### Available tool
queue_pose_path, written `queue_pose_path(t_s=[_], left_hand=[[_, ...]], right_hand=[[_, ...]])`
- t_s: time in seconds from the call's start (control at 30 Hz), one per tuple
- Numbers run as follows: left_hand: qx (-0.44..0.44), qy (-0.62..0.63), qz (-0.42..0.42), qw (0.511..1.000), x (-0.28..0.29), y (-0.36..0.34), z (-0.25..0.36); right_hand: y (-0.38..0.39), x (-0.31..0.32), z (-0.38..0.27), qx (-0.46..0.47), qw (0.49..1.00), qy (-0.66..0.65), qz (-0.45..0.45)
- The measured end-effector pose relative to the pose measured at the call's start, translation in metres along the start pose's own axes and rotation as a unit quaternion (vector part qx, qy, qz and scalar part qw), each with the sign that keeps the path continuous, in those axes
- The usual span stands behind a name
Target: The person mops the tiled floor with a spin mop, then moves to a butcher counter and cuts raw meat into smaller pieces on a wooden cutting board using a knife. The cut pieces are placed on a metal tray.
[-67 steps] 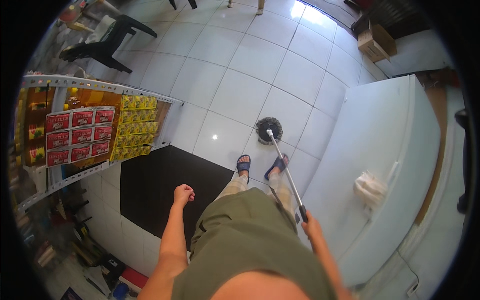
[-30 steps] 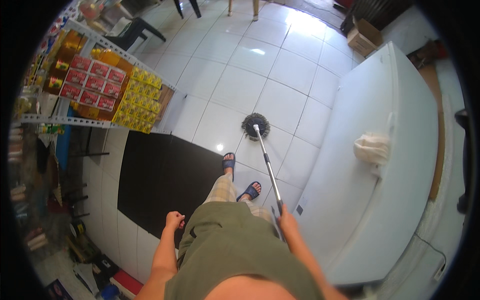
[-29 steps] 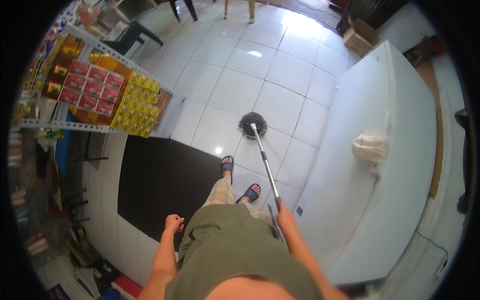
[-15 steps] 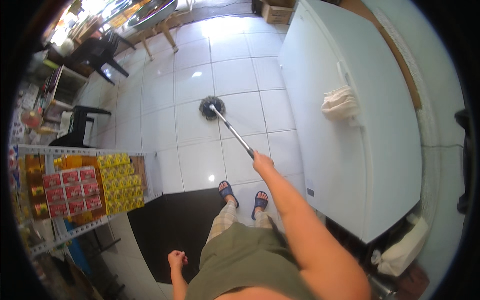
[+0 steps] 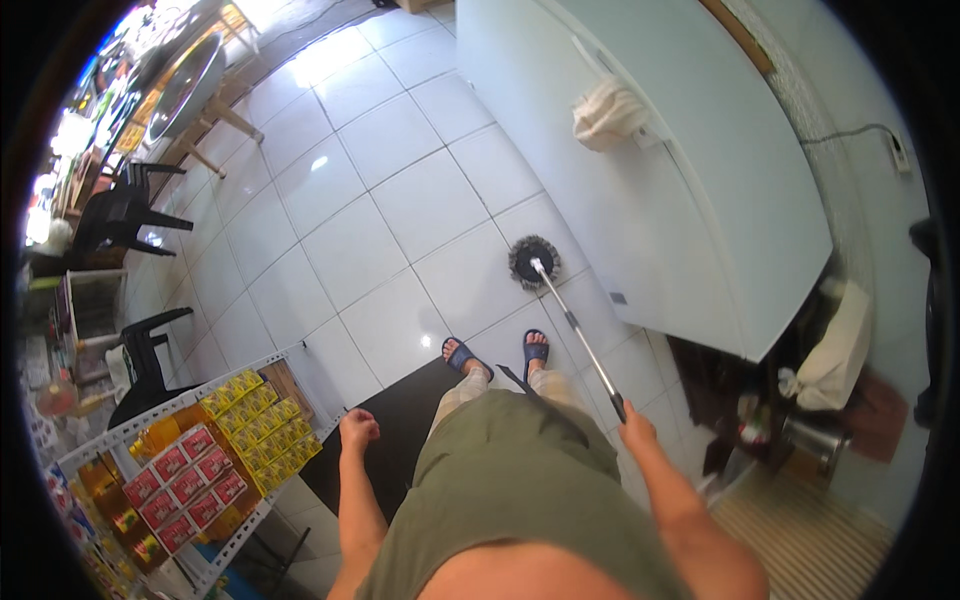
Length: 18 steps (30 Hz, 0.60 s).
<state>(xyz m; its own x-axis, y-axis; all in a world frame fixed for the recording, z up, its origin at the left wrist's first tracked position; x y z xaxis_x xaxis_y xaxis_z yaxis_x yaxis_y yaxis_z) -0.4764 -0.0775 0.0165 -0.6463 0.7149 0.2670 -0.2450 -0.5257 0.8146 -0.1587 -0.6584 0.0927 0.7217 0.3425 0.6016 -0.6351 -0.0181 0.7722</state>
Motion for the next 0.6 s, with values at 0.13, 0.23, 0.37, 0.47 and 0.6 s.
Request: queue_pose_path(t_s=[0.13,0.23,0.37,0.47,0.6], left_hand=[[-0.057,0.014,-0.014,0.998,-0.010,-0.023,0.057],[-0.076,-0.063,-0.023,0.995,-0.031,-0.023,0.081],[-0.069,-0.149,-0.042,0.985,-0.069,-0.011,0.096],[-0.095,-0.149,-0.031,0.984,-0.096,0.000,0.102],[-0.094,-0.200,-0.054,0.974,-0.132,0.007,0.103]], right_hand=[[-0.018,0.005,-0.022,-0.015,0.997,-0.065,-0.024],[-0.047,0.019,-0.042,-0.013,0.995,-0.098,-0.008],[-0.082,0.025,-0.052,-0.006,0.993,-0.116,0.036],[-0.078,0.006,-0.028,-0.015,0.991,-0.129,0.027],[-0.021,-0.045,0.038,-0.062,0.987,-0.148,-0.017]])
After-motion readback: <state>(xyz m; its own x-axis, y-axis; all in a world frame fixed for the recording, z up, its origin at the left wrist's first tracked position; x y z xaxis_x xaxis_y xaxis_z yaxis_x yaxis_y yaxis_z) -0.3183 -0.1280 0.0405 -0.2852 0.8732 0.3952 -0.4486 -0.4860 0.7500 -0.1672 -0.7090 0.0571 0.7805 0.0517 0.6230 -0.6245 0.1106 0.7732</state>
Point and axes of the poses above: each hand's wrist, its own y-axis away from the middle knuckle, its own x-axis out of the back of the hand, z = x × y, the point moved 3 cm from there along -y, towards the middle knuckle, and after that the axes turned 11 degrees about y, right-handed, at the moved point
